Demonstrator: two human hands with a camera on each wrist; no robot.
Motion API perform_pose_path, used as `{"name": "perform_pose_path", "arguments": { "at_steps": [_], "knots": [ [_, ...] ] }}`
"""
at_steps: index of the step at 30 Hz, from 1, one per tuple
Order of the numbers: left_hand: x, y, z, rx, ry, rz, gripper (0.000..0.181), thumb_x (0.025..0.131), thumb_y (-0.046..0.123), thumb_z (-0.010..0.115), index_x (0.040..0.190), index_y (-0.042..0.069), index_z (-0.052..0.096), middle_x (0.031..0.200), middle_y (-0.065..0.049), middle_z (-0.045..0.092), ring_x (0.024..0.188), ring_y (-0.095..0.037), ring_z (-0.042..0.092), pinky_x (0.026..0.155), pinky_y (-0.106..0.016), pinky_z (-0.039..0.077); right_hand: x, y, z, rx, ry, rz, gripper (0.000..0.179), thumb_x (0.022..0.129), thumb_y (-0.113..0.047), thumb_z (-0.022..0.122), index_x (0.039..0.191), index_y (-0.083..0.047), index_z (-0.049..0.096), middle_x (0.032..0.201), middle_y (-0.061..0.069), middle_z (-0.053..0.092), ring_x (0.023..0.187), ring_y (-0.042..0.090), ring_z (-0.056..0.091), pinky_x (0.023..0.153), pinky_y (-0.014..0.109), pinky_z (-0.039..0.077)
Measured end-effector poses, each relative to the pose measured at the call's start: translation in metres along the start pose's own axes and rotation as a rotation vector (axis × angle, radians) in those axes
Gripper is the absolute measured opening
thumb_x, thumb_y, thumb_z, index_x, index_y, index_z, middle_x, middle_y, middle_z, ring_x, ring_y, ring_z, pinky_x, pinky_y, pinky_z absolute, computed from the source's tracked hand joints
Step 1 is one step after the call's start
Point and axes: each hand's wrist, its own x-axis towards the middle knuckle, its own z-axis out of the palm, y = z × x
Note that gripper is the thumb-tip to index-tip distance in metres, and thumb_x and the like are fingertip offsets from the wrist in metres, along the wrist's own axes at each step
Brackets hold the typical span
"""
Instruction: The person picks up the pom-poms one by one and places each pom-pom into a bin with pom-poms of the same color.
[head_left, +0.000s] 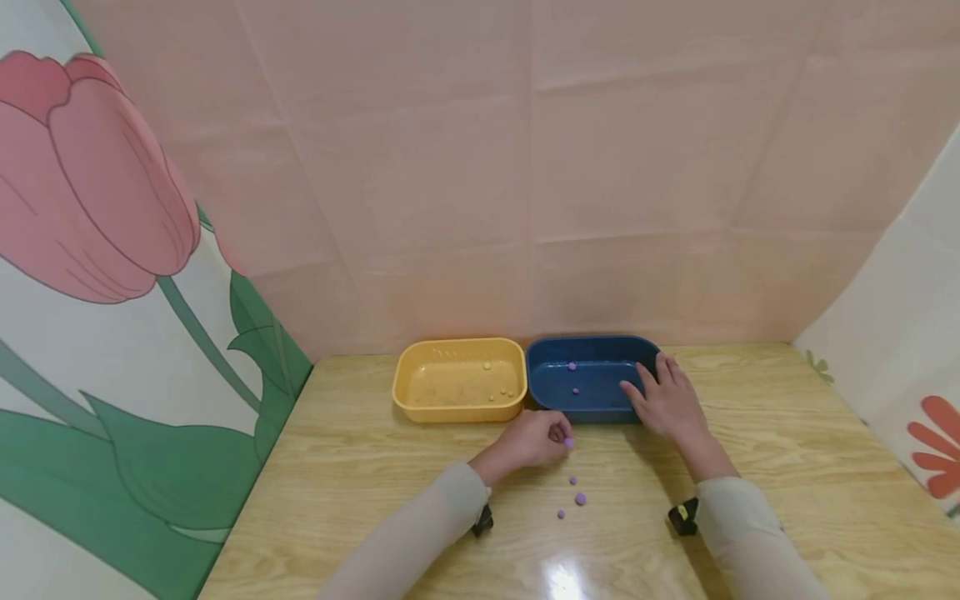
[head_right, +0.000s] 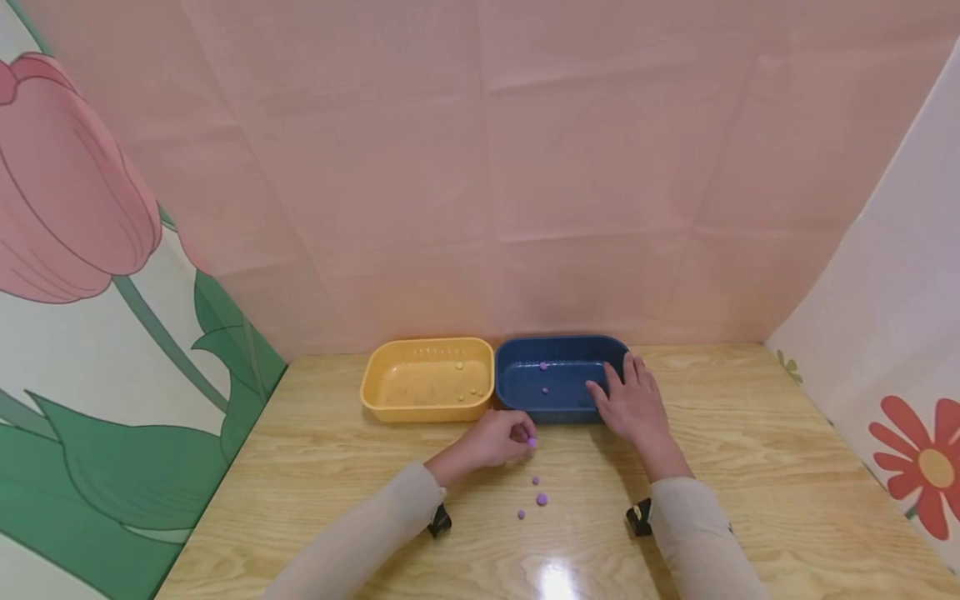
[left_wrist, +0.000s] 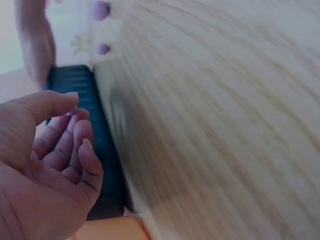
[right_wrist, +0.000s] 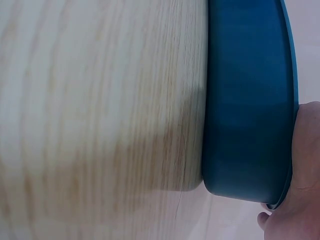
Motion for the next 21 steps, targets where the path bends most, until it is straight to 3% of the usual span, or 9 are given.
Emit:
{"name": "perform_pose_path", "arguments": {
  "at_steps": [10, 21],
  "knots": [
    [-0.006, 0.009, -0.015, -0.156, 0.023, 0.064, 0.009, 0.093, 0.018, 0.076, 0.095, 0.023, 0.070, 0.086, 0.014, 0.065, 0.079, -0.002, 0.059, 0.069, -0.019, 0.051, 0.000, 0.001, 0.001, -0.010, 0.008, 0.001, 0.075, 0.108, -0.052, 0.034, 0.151, 0.010, 0.035, 0.159, 0.042, 0.010, 0.148, 0.055, 0.009, 0.118, 0.066, 0.012],
    [-0.001, 0.013, -0.031, -0.138, 0.090, 0.058, 0.007, 0.094, 0.020, 0.075, 0.096, 0.023, 0.069, 0.087, 0.014, 0.065, 0.077, -0.004, 0.057, 0.069, -0.019, 0.049, -0.001, 0.001, 0.000, 0.013, -0.005, -0.001, 0.078, 0.108, -0.055, 0.030, 0.153, 0.009, 0.032, 0.159, 0.041, 0.007, 0.149, 0.055, 0.004, 0.118, 0.066, 0.009]
  ]
}}
